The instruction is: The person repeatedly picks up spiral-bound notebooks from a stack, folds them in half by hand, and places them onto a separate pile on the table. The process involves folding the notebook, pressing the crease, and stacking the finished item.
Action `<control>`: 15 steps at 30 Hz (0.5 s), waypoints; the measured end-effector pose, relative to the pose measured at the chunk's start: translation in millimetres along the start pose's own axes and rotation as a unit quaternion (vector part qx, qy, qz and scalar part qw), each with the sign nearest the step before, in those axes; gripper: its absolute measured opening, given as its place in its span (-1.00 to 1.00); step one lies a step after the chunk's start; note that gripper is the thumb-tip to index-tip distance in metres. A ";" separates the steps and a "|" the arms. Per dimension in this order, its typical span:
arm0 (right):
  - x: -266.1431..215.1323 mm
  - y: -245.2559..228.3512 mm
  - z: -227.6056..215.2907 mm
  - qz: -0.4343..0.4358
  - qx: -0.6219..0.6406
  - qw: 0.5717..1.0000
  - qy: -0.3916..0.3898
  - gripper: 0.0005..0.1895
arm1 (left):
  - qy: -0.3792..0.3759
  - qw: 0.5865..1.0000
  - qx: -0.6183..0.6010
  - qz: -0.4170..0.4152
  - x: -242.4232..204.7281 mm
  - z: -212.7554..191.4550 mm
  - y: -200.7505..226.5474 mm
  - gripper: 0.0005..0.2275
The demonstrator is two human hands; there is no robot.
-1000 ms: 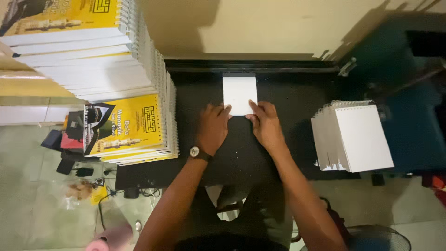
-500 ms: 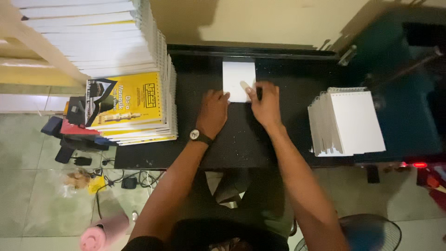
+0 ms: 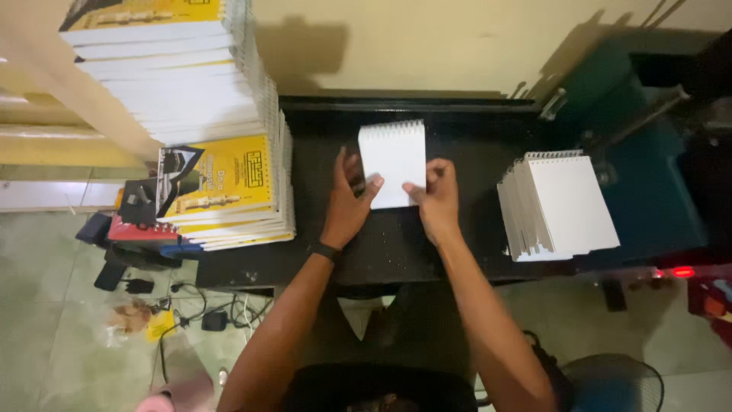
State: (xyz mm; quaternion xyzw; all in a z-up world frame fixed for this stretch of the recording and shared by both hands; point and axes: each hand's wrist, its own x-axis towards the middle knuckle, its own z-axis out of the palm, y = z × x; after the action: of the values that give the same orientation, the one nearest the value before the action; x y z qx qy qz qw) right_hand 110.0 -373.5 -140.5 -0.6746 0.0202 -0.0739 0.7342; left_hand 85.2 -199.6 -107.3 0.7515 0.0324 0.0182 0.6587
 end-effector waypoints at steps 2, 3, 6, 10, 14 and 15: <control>-0.7 9.0 -12.0 -0.037 0.035 0.998 -0.044 -0.44 | -0.055 0.991 -0.043 0.113 7.2 2.4 -1.0 -0.52; 0.4 14.6 -15.5 -0.038 0.034 0.998 -0.044 -0.44 | -0.056 0.991 -0.044 0.114 5.3 3.7 -6.0 -0.52; -2.3 24.2 -24.4 -0.066 -0.010 0.997 -0.050 -0.45 | -0.060 0.988 -0.042 0.136 2.5 9.4 -17.6 -0.66; -16.8 1.2 -20.4 -0.069 -0.168 0.982 -0.050 -0.58 | -0.092 0.988 -0.005 0.120 1.0 12.0 -15.2 -0.65; -18.9 -38.7 -26.1 -0.224 -0.202 0.952 -0.059 -0.24 | -0.103 0.990 0.013 0.096 7.9 12.0 -29.9 -0.65; -15.3 -55.4 -26.1 -0.221 -0.202 0.952 -0.060 -0.24 | -0.103 0.990 0.012 0.093 5.5 11.7 -25.3 -0.65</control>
State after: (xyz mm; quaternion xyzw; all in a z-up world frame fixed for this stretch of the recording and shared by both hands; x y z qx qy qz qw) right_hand 87.1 -401.6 -88.8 -0.7997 -0.1592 -0.1882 0.5474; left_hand 90.9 -207.4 -134.0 0.7572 -0.1057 0.0015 0.6446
